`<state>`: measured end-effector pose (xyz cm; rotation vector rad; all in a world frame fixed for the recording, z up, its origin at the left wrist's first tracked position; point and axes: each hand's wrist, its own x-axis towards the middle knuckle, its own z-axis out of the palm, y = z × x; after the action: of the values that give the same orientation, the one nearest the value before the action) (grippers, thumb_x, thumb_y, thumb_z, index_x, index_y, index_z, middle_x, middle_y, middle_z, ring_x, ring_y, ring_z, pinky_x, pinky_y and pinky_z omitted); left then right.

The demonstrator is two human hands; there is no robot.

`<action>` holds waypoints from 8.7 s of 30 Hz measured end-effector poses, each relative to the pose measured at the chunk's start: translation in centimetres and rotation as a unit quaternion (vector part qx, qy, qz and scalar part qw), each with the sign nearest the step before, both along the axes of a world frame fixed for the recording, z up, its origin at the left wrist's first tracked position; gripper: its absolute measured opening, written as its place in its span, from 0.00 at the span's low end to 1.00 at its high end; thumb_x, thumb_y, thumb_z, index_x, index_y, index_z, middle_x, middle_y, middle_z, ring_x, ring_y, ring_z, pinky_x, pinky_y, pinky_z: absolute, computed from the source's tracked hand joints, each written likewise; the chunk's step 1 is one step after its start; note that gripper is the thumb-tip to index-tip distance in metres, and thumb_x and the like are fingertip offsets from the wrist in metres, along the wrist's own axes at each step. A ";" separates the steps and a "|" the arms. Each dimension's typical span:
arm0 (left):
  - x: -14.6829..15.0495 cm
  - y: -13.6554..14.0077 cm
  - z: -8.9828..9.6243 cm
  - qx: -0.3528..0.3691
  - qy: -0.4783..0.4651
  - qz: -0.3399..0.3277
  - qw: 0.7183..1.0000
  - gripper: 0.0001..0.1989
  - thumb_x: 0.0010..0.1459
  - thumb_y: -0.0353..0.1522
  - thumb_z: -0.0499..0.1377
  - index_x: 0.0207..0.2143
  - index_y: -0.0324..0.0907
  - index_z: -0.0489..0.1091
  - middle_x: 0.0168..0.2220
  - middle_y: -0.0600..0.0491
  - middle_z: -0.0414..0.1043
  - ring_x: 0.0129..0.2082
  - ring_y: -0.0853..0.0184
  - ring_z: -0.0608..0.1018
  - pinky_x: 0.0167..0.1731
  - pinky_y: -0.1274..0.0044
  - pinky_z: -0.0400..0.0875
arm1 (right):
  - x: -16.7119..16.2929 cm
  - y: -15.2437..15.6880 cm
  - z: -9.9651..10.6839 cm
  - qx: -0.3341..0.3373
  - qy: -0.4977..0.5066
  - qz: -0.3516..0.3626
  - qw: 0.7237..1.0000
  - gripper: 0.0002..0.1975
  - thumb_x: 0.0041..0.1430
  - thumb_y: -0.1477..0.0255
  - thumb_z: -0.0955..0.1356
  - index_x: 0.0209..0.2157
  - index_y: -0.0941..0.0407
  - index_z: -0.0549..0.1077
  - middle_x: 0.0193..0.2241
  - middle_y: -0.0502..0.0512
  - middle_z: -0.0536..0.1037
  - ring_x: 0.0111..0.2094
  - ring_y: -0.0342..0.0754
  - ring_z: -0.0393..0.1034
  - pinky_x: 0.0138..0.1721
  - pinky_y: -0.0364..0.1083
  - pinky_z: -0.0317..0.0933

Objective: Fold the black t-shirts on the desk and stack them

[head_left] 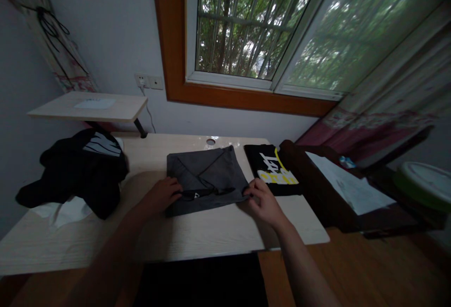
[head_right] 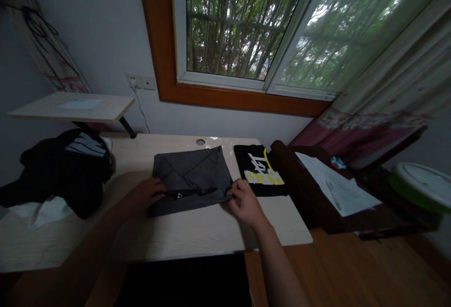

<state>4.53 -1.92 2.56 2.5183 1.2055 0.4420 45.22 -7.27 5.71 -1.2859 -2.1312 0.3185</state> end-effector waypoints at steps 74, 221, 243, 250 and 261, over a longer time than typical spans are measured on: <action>-2.1 -3.1 -0.6 0.047 0.031 0.042 0.998 0.23 0.57 0.25 0.57 0.49 0.59 0.78 0.40 0.50 0.71 0.41 0.61 0.72 0.46 0.66 0.67 | -12.3 11.5 1.3 -0.207 -0.046 -0.055 0.976 0.11 0.65 0.69 0.62 0.47 0.57 0.65 0.31 0.60 0.82 0.30 0.51 0.79 0.34 0.46 0.70; 2.4 -0.9 2.1 0.078 0.054 0.110 0.989 0.09 0.62 0.34 0.59 0.39 0.46 0.80 0.39 0.48 0.75 0.40 0.59 0.74 0.43 0.68 0.69 | -7.2 5.0 1.1 -0.043 -0.168 0.018 0.985 0.31 0.62 0.59 0.71 0.64 0.49 0.65 0.61 0.60 0.69 0.51 0.58 0.73 0.46 0.52 0.68; 4.5 -2.9 7.9 0.096 -0.216 0.061 0.970 0.60 0.48 0.48 0.71 0.72 0.51 0.37 0.73 0.39 0.42 0.72 0.45 0.51 0.66 0.51 0.55 | -13.5 3.7 9.7 -0.123 0.488 0.024 0.864 0.23 0.66 0.51 0.59 0.50 0.51 0.72 0.42 0.54 0.80 0.46 0.55 0.74 0.49 0.55 0.70; 5.9 -4.2 5.5 0.023 -0.300 0.069 0.951 0.70 0.48 0.44 0.72 0.70 0.51 0.15 0.72 0.34 0.43 0.68 0.44 0.60 0.61 0.50 0.66 | -13.4 3.5 10.3 -0.251 0.521 0.116 0.808 0.37 0.60 0.38 0.57 0.51 0.52 0.76 0.43 0.59 0.82 0.49 0.60 0.74 0.50 0.60 0.71; 5.9 -4.1 2.5 -0.073 -0.427 0.241 0.868 0.45 0.48 0.39 0.71 0.65 0.47 0.53 0.62 0.43 0.67 0.61 0.52 0.72 0.59 0.59 0.70 | -14.2 5.2 7.5 -0.286 0.613 0.064 0.734 0.24 0.58 0.51 0.70 0.51 0.49 0.71 0.47 0.52 0.81 0.47 0.54 0.77 0.43 0.51 0.74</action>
<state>10.39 -6.03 5.06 1.5203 1.3568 1.3445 31.04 -2.12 13.19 -0.7517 -0.9334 1.4940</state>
